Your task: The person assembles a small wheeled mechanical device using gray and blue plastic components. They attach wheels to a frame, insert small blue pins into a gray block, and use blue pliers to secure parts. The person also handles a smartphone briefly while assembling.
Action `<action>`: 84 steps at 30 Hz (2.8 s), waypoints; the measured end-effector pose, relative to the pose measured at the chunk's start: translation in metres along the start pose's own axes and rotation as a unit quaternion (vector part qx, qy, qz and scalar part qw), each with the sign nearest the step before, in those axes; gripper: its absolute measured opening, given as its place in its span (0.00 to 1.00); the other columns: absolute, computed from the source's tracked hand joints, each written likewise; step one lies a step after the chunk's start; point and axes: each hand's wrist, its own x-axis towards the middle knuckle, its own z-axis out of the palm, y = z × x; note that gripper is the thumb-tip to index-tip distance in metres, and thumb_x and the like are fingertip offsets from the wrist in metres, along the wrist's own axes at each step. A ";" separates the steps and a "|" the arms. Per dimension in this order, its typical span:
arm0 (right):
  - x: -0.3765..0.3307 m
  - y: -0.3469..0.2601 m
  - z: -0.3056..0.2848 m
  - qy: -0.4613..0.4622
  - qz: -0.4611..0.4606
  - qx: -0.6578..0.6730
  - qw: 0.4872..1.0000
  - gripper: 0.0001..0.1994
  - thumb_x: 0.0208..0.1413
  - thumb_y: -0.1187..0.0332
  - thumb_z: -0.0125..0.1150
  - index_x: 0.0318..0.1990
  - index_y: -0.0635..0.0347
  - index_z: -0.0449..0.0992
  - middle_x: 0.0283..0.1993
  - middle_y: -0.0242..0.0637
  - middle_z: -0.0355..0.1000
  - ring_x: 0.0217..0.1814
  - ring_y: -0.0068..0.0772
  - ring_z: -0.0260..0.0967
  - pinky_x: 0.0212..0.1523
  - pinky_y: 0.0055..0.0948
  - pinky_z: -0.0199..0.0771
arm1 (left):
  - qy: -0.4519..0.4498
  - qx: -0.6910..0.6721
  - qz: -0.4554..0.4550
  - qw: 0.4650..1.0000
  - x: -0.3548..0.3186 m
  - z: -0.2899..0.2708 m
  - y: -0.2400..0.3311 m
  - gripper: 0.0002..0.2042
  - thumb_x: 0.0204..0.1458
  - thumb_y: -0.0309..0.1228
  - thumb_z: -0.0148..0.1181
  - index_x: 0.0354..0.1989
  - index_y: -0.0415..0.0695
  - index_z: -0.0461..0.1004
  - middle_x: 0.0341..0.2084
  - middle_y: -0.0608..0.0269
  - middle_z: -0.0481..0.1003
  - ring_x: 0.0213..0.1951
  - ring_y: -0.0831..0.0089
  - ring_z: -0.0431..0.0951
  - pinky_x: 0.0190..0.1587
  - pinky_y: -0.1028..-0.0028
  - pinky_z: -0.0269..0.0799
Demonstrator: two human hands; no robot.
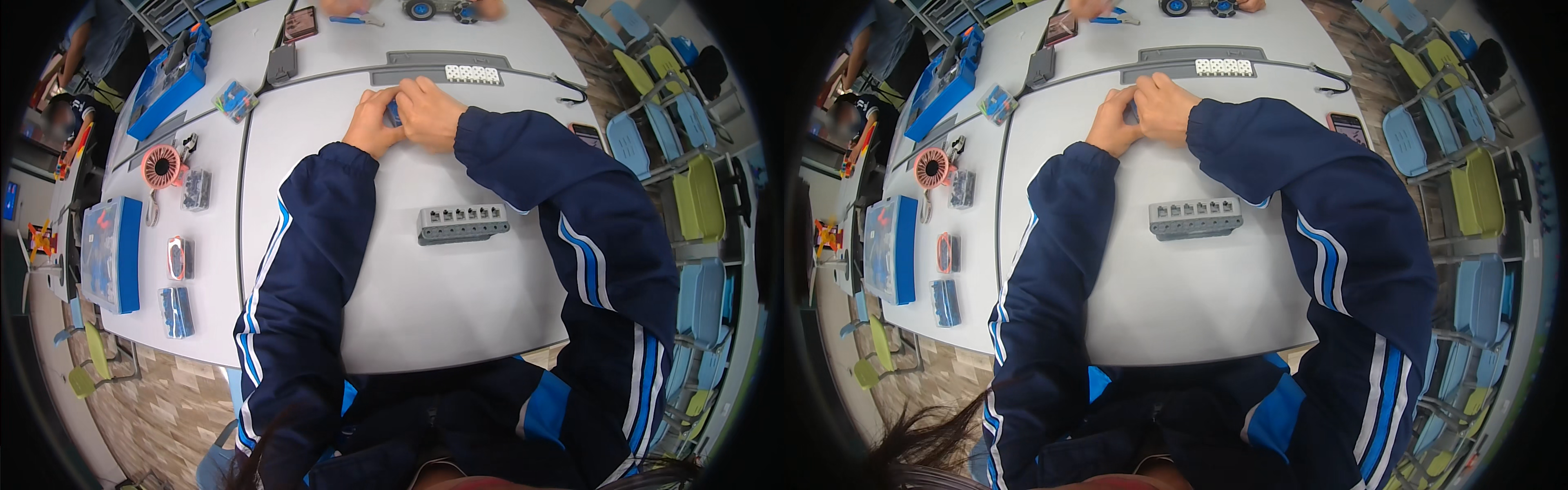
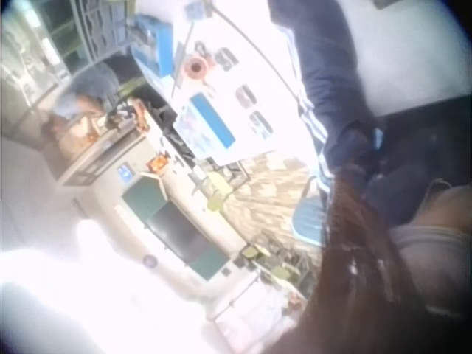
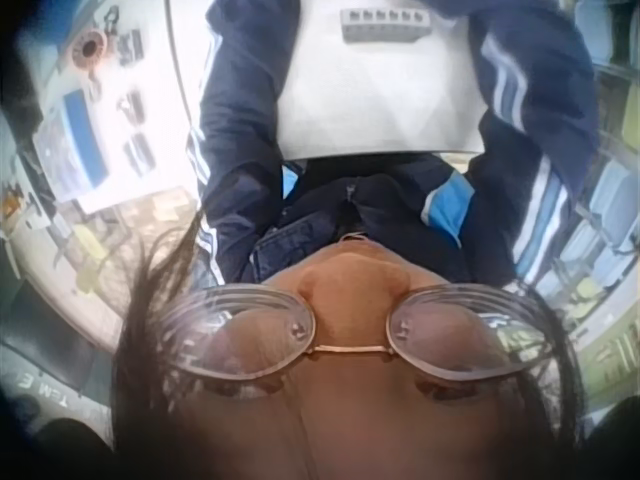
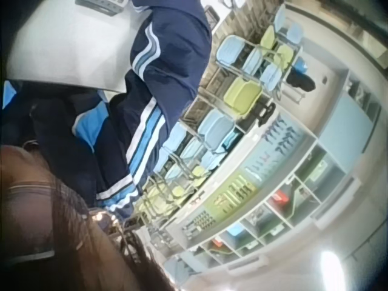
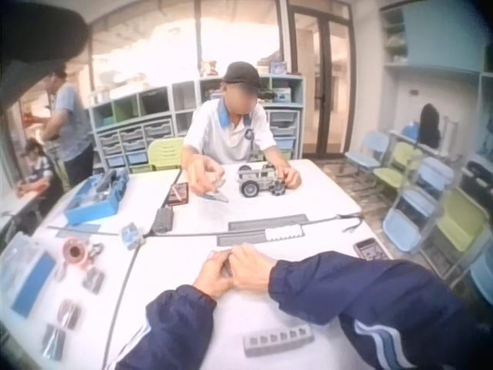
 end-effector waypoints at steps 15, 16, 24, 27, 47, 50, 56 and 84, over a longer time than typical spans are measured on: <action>0.020 0.012 -0.025 -0.118 -0.017 0.087 0.989 0.04 0.35 0.67 0.68 0.23 0.50 0.83 0.33 0.33 0.73 0.42 0.38 0.65 0.35 0.33 0.60 | -0.004 -0.081 -0.040 0.996 0.004 -0.003 -0.005 0.15 0.33 0.20 0.63 0.35 0.36 0.78 0.28 0.54 0.75 0.34 0.59 0.69 0.38 0.66 0.67; 0.020 0.011 -0.025 -0.128 -0.014 0.078 0.989 0.04 0.34 0.67 0.68 0.23 0.50 0.83 0.32 0.33 0.73 0.42 0.38 0.65 0.34 0.33 0.60 | 0.000 -0.081 -0.027 0.996 0.005 -0.002 -0.005 0.14 0.32 0.19 0.62 0.33 0.36 0.77 0.27 0.55 0.75 0.33 0.59 0.68 0.38 0.66 0.66; 0.015 0.002 -0.028 -0.124 0.004 0.063 0.990 0.07 0.32 0.68 0.70 0.24 0.54 0.83 0.30 0.34 0.74 0.41 0.38 0.65 0.31 0.31 0.62 | -0.005 -0.050 -0.002 0.999 0.002 -0.002 0.004 0.13 0.36 0.20 0.63 0.35 0.35 0.78 0.29 0.56 0.78 0.34 0.60 0.72 0.40 0.67 0.69; 0.008 0.001 -0.028 -0.111 0.004 0.078 0.991 0.07 0.33 0.67 0.70 0.24 0.56 0.83 0.30 0.36 0.74 0.41 0.39 0.65 0.31 0.30 0.64 | -0.013 -0.036 0.014 0.999 0.002 -0.004 -0.005 0.16 0.36 0.22 0.66 0.38 0.37 0.79 0.32 0.56 0.80 0.35 0.60 0.73 0.41 0.67 0.70; 0.018 0.000 -0.048 -0.198 0.087 0.099 0.971 0.06 0.37 0.66 0.67 0.25 0.56 0.83 0.29 0.37 0.77 0.40 0.41 0.68 0.35 0.34 0.64 | -0.020 -0.114 -0.002 0.993 0.000 0.003 -0.002 0.28 0.40 0.29 0.72 0.53 0.38 0.74 0.42 0.55 0.80 0.44 0.70 0.80 0.48 0.72 0.74; 0.019 0.009 -0.047 -0.207 0.060 0.111 0.970 0.06 0.38 0.66 0.66 0.24 0.56 0.83 0.29 0.36 0.77 0.40 0.41 0.68 0.34 0.33 0.64 | -0.001 -0.112 -0.007 0.994 0.001 0.003 0.002 0.27 0.40 0.31 0.73 0.53 0.38 0.75 0.42 0.51 0.80 0.45 0.66 0.81 0.49 0.70 0.74; 0.001 0.013 -0.024 -0.113 0.030 0.093 0.989 0.10 0.43 0.65 0.64 0.31 0.62 0.82 0.30 0.39 0.76 0.40 0.40 0.68 0.36 0.34 0.66 | 0.012 -0.132 -0.037 0.990 -0.004 0.001 0.011 0.27 0.40 0.30 0.73 0.52 0.36 0.76 0.43 0.51 0.80 0.45 0.68 0.80 0.50 0.70 0.73; -0.044 0.030 -0.003 0.055 -0.002 0.168 0.984 0.19 0.52 0.64 0.64 0.46 0.70 0.75 0.34 0.38 0.69 0.41 0.39 0.65 0.42 0.33 0.64 | -0.104 -0.211 -0.069 0.969 0.002 -0.003 0.011 0.30 0.42 0.25 0.72 0.58 0.39 0.71 0.47 0.57 0.78 0.50 0.73 0.76 0.55 0.73 0.70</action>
